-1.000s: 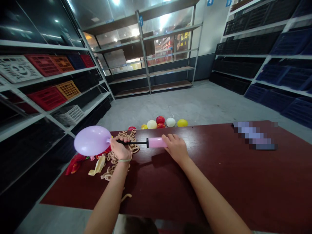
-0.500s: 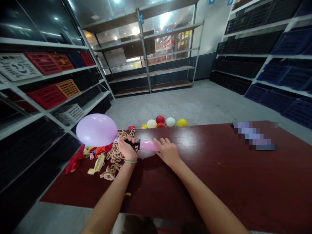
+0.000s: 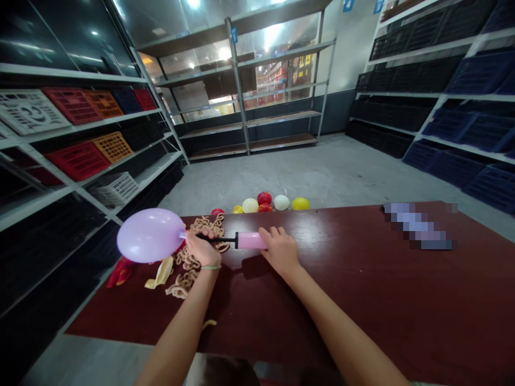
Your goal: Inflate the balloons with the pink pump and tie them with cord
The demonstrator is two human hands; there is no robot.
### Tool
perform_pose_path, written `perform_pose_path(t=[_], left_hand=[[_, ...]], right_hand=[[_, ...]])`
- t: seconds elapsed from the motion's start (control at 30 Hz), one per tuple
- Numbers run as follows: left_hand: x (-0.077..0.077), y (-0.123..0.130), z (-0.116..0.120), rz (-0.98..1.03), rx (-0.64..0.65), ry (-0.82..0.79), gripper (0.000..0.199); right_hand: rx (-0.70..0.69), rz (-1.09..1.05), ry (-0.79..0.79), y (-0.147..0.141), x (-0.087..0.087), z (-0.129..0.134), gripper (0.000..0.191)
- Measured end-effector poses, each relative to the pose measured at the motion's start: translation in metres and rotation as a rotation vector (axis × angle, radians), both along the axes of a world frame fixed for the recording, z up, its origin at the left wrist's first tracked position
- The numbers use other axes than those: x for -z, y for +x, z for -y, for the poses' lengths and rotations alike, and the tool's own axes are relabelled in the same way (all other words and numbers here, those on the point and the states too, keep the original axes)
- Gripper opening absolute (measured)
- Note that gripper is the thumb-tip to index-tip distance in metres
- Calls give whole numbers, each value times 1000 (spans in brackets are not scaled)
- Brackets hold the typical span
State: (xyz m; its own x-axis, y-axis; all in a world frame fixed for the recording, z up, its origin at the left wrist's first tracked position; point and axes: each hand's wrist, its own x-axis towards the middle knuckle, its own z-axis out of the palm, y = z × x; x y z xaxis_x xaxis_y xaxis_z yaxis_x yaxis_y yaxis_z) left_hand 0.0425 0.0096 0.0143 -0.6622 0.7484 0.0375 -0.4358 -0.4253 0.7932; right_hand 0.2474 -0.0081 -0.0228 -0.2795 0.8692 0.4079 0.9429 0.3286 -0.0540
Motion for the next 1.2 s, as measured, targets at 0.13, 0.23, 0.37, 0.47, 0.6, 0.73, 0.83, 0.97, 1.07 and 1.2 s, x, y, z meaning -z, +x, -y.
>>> perform_pose_path(t=[0.13, 0.23, 0.37, 0.47, 0.6, 0.73, 0.83, 0.97, 1.07, 1.2], left_hand=[[9, 19, -1, -24, -54, 94, 27], [11, 23, -3, -12, -18, 105, 25], [7, 14, -4, 10, -49, 112, 25], [2, 5, -4, 25, -71, 122, 28], [-3, -1, -3, 78, -98, 144, 26], [0, 8, -1, 39, -113, 130, 26], [6, 20, 2, -19, -69, 123, 25], [11, 27, 2, -31, -2, 130, 28], [12, 26, 0, -38, -10, 138, 28], [9, 19, -2, -38, -63, 165, 26]], right_hand=[[-60, -17, -40, -16, 5, 6, 49], [-90, 5, -13, -8, 8, 0, 47], [-49, 31, 42, 15, 8, -13, 45], [25, 12, 57, 29, 6, -19, 43], [65, -14, 54, 26, 2, -17, 42], [54, -24, 32, 1, 4, -3, 45], [-12, -50, -7, -14, 9, 5, 45], [-77, -53, 5, -12, 12, 2, 46], [-28, -65, 60, 3, 12, -6, 46], [38, -100, 86, 24, 12, -17, 48]])
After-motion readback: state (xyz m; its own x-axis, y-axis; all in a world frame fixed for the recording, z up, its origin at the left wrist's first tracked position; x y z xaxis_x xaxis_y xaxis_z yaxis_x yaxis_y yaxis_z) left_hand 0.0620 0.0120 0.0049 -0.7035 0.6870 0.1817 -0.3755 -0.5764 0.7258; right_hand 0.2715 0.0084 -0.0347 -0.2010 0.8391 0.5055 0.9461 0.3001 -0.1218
